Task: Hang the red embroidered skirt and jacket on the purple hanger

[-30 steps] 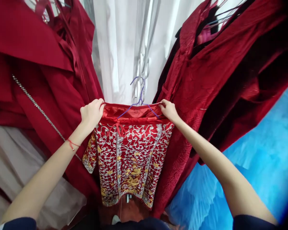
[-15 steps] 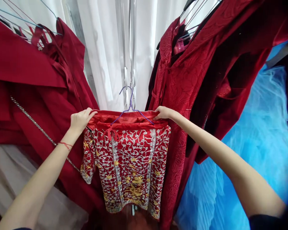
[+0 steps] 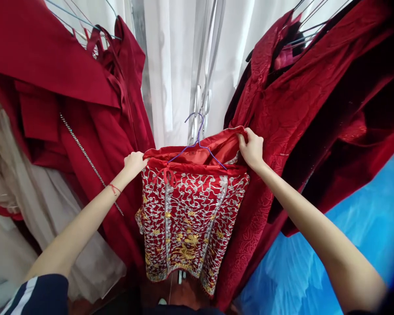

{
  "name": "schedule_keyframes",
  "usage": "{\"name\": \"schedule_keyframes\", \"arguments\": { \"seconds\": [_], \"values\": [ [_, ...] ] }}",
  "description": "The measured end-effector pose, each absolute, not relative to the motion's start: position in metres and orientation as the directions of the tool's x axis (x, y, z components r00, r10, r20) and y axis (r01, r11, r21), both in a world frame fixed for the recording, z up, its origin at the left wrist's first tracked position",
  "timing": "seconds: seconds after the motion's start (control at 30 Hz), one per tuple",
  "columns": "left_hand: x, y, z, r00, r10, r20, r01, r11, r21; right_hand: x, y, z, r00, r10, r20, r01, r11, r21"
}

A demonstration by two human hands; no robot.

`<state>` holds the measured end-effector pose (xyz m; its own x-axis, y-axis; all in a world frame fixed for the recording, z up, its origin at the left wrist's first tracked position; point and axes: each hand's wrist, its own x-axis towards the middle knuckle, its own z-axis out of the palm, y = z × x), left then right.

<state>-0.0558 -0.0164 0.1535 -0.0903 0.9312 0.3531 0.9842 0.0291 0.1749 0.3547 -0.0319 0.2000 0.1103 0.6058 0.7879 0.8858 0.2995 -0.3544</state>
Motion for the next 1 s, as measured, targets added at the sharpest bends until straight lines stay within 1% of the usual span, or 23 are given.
{"name": "schedule_keyframes", "arguments": {
  "seconds": [0.1,0.17,0.27,0.3,0.37,0.43,0.47,0.53,0.57,0.6,0.63,0.67,0.7,0.73,0.77,0.8,0.83,0.87,0.9,0.93,0.97,1.0],
  "values": [
    [-0.066,-0.012,0.138,-0.165,0.927,0.336,0.939,0.043,0.342,0.346,-0.037,0.195,0.064,0.631,0.773,0.888,0.317,-0.332],
    [-0.073,-0.013,0.13,-0.26,0.885,0.387,0.891,0.065,0.45,0.341,-0.039,0.19,0.039,0.652,0.757,0.886,0.327,-0.328],
    [-0.083,-0.02,0.122,-0.413,0.753,0.513,0.809,0.044,0.586,0.334,-0.038,0.18,0.028,0.678,0.735,0.878,0.335,-0.343],
    [-0.086,-0.023,0.119,-0.446,0.699,0.558,0.786,0.009,0.618,0.333,-0.036,0.176,0.025,0.682,0.731,0.873,0.342,-0.348],
    [-0.093,-0.027,0.115,-0.476,0.6,0.642,0.762,-0.083,0.643,0.33,-0.032,0.169,0.024,0.681,0.732,0.866,0.351,-0.355],
    [-0.103,-0.027,0.113,-0.463,0.514,0.722,0.766,-0.177,0.618,0.329,-0.027,0.165,0.044,0.669,0.742,0.87,0.34,-0.358],
    [-0.11,-0.025,0.113,-0.434,0.49,0.756,0.772,-0.229,0.592,0.329,-0.025,0.164,0.057,0.661,0.749,0.873,0.331,-0.358],
    [-0.125,-0.018,0.114,-0.328,0.504,0.799,0.759,-0.363,0.541,0.328,-0.02,0.163,0.07,0.646,0.76,0.877,0.323,-0.355],
    [-0.134,-0.014,0.115,-0.255,0.545,0.798,0.724,-0.44,0.532,0.328,-0.019,0.163,0.069,0.642,0.764,0.878,0.325,-0.352],
    [-0.143,-0.011,0.116,-0.173,0.61,0.773,0.665,-0.507,0.549,0.327,-0.018,0.163,0.065,0.641,0.765,0.878,0.328,-0.349],
    [-0.151,-0.008,0.116,-0.088,0.688,0.721,0.589,-0.547,0.594,0.327,-0.017,0.163,0.064,0.639,0.766,0.878,0.329,-0.347],
    [-0.158,-0.007,0.116,0.002,0.766,0.642,0.516,-0.551,0.656,0.326,-0.016,0.163,0.064,0.639,0.767,0.878,0.329,-0.347],
    [-0.164,-0.008,0.115,0.095,0.834,0.543,0.464,-0.52,0.717,0.325,-0.016,0.163,0.065,0.637,0.768,0.879,0.327,-0.346],
    [-0.168,-0.01,0.112,0.187,0.884,0.429,0.448,-0.465,0.763,0.324,-0.016,0.163,0.065,0.637,0.768,0.881,0.325,-0.344],
    [-0.171,-0.012,0.108,0.27,0.911,0.311,0.475,-0.407,0.78,0.322,-0.016,0.164,0.063,0.637,0.768,0.885,0.32,-0.338],
    [-0.173,-0.016,0.104,0.332,0.92,0.207,0.54,-0.365,0.758,0.32,-0.016,0.164,0.057,0.639,0.767,0.891,0.314,-0.328],
    [-0.174,-0.019,0.099,0.366,0.922,0.122,0.63,-0.343,0.697,0.318,-0.016,0.165,0.049,0.644,0.764,0.899,0.305,-0.315],
    [-0.173,-0.022,0.094,0.361,0.93,0.068,0.73,-0.327,0.6,0.316,-0.016,0.166,0.036,0.651,0.759,0.907,0.297,-0.298],
    [-0.173,-0.023,0.089,0.321,0.946,0.05,0.821,-0.305,0.483,0.313,-0.015,0.167,0.021,0.658,0.753,0.915,0.292,-0.28],
    [-0.172,-0.025,0.085,0.261,0.963,0.067,0.89,-0.267,0.37,0.309,-0.015,0.167,0.005,0.663,0.748,0.921,0.289,-0.262],
    [-0.171,-0.025,0.081,0.192,0.976,0.106,0.935,-0.215,0.282,0.306,-0.014,0.168,-0.011,0.667,0.745,0.925,0.29,-0.246],
    [-0.17,-0.024,0.077,0.123,0.981,0.152,0.961,-0.156,0.227,0.302,-0.014,0.168,-0.023,0.667,0.744,0.927,0.293,-0.234]
  ]
}}
